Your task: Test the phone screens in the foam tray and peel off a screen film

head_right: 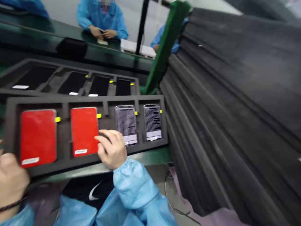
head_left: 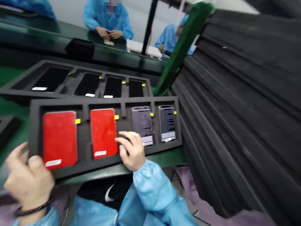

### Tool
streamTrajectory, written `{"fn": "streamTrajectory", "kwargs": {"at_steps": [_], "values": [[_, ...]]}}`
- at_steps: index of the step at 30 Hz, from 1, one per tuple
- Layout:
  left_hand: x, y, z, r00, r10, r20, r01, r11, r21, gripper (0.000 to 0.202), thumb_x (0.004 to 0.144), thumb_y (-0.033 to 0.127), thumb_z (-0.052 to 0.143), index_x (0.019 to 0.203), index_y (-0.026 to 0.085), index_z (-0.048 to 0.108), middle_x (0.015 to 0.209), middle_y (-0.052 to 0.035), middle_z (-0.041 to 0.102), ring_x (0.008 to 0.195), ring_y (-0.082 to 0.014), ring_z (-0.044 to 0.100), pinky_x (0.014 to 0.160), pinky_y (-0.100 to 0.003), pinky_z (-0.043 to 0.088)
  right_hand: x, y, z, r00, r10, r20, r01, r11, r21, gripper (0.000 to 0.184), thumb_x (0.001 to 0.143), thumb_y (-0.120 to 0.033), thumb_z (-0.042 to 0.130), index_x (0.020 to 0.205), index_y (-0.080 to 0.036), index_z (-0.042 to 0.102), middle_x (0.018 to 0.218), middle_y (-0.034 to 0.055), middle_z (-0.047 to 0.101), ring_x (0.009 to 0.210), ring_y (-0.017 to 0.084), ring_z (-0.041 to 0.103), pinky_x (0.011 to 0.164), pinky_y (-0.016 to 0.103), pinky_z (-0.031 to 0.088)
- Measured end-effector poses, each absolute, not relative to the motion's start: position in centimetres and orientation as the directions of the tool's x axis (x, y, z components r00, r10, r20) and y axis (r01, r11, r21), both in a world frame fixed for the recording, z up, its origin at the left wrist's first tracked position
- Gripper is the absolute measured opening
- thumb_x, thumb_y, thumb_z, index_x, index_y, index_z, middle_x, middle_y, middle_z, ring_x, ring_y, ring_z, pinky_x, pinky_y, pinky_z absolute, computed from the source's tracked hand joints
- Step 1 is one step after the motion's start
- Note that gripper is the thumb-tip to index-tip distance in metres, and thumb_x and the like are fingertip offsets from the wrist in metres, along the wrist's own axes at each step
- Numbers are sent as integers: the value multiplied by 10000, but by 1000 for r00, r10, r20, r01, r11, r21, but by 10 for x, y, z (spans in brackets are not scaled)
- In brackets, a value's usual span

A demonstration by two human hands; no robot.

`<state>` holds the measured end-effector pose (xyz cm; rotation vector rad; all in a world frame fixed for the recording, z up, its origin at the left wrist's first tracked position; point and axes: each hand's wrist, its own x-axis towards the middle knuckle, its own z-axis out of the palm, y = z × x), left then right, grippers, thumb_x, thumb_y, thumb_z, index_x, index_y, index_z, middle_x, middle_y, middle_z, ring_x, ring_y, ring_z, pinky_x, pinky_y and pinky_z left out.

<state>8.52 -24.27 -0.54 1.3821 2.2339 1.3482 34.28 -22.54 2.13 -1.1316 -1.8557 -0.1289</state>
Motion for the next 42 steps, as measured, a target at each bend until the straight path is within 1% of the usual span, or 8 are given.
{"fn": "streamTrajectory", "kwargs": {"at_steps": [2,4,8,15,20,28,35,42], "values": [[86,-243,-20,-538,678,501,688,10,726,676,936,619,288,1499,298,483,1485,-87,583,1356,-388,558,1143,-611,439,344,-224,23,-149,642,752,729,585,-355,298,960,-156,484,1087,-204,750,1185,80,738,1102,210,619,983,370,566],[83,-245,-44,-439,576,690,795,-108,596,736,955,640,231,1458,198,538,1448,-152,603,1369,-360,548,1167,-586,423,345,-223,22,-175,639,749,711,608,-353,304,943,-137,505,1116,-200,748,1180,91,736,1104,221,616,975,385,566],[74,-251,-102,-340,481,808,889,-117,443,746,925,706,220,1263,200,651,1322,-213,641,1338,-361,544,1184,-647,326,347,-224,20,-333,582,742,658,707,-259,316,894,-160,548,1114,-241,761,1231,86,727,1095,236,615,995,445,554],[81,-263,-124,-389,466,795,885,-53,463,703,909,727,249,1160,198,637,1536,-184,362,1513,-402,274,1258,-703,131,341,-225,18,-585,498,641,620,784,-43,362,940,-281,544,1259,-223,703,1347,97,703,1168,221,621,1177,461,397],[80,-267,-111,-341,513,788,919,7,394,721,942,709,214,1187,169,624,1596,-163,267,1531,-403,234,1256,-704,179,338,-223,19,-619,486,617,606,795,-17,342,958,-301,528,1240,-235,709,1328,78,721,1153,216,625,1209,456,340],[86,-259,-102,-365,456,812,916,22,400,739,933,700,170,1124,199,679,1540,-156,340,1505,-371,263,1269,-672,176,335,-223,21,-647,526,552,632,775,1,356,983,-330,519,1277,-234,694,1353,75,711,1179,215,618,1241,460,274],[84,-254,-109,-489,391,779,860,67,506,914,815,807,28,1323,200,485,1499,-216,343,1466,-410,289,1236,-739,107,339,-223,22,-582,526,620,620,781,-81,371,963,-279,515,1286,-203,682,1287,93,736,1109,220,628,1173,443,383],[79,-263,-106,-412,533,739,903,128,411,793,889,754,76,1108,229,629,1497,-129,388,1473,-386,314,1264,-672,176,339,-223,22,-591,516,620,625,779,-52,331,968,-277,521,1236,-261,715,1314,59,729,1105,203,637,1169,436,389]]}}
